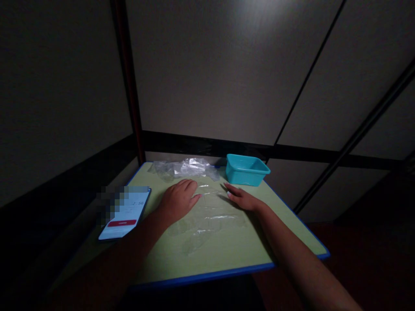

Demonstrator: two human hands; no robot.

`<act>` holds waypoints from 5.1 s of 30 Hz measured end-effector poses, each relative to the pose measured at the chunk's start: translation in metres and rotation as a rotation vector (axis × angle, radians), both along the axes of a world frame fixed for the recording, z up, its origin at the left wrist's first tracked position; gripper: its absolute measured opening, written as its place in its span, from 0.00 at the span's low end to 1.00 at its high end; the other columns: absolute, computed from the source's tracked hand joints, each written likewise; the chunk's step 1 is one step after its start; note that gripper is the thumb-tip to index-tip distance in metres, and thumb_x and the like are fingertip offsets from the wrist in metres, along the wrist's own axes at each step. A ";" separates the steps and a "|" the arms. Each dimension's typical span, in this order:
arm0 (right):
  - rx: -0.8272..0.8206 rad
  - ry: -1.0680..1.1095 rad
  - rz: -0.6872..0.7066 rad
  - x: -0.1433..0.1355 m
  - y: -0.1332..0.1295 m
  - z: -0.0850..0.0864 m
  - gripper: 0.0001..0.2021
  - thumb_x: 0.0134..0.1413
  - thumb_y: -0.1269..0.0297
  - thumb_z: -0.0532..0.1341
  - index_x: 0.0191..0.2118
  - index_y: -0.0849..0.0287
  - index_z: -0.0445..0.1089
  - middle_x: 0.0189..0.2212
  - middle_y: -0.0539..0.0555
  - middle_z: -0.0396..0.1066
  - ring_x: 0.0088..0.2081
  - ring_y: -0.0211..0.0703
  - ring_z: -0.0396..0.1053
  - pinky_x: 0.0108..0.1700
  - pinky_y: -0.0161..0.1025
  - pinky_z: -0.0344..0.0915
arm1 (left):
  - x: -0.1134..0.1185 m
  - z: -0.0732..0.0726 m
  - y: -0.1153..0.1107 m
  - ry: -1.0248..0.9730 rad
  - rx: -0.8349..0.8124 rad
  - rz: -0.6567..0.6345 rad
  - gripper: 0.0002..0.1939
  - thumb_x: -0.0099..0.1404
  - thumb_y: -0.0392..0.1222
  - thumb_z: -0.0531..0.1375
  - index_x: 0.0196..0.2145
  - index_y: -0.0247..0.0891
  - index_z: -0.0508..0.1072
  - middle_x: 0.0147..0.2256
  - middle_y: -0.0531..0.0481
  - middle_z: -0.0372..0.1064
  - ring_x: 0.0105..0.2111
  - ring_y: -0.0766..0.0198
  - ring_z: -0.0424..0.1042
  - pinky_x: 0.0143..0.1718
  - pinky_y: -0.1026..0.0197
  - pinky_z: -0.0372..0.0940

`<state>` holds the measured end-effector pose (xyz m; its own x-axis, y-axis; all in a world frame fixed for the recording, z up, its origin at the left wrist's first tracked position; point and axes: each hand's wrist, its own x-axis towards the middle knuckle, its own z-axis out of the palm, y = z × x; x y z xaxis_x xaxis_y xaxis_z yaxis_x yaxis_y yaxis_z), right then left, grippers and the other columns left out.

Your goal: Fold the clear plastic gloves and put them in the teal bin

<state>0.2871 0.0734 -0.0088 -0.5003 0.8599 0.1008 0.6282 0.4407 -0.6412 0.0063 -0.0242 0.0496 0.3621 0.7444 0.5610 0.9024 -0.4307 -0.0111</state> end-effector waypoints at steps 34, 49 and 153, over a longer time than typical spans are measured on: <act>-0.045 0.156 -0.060 0.001 0.002 -0.001 0.35 0.49 0.39 0.53 0.58 0.55 0.59 0.59 0.53 0.56 0.60 0.52 0.51 0.63 0.52 0.43 | -0.001 -0.020 0.008 -0.264 -0.390 -0.190 0.15 0.60 0.45 0.53 0.19 0.40 0.54 0.18 0.59 0.49 0.20 0.69 0.52 0.23 0.66 0.47; -0.036 0.129 -0.015 0.001 0.002 0.001 0.35 0.50 0.40 0.54 0.59 0.55 0.57 0.59 0.53 0.56 0.60 0.51 0.51 0.62 0.51 0.45 | -0.001 -0.023 0.015 -0.626 -0.363 -0.166 0.12 0.60 0.47 0.54 0.24 0.40 0.57 0.21 0.57 0.59 0.23 0.67 0.64 0.26 0.65 0.60; 0.109 -0.166 0.014 -0.003 -0.020 0.027 0.36 0.52 0.41 0.50 0.63 0.53 0.49 0.64 0.55 0.38 0.64 0.53 0.30 0.60 0.62 0.36 | 0.008 -0.020 -0.001 -0.232 -0.598 -0.556 0.16 0.63 0.49 0.52 0.40 0.41 0.74 0.47 0.46 0.68 0.49 0.58 0.64 0.51 0.55 0.58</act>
<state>0.2845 0.0536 0.0186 -0.5295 0.8413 0.1085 0.7146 0.5113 -0.4773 0.0138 -0.0251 0.0296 0.6877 0.6869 0.2349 0.5089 -0.6869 0.5188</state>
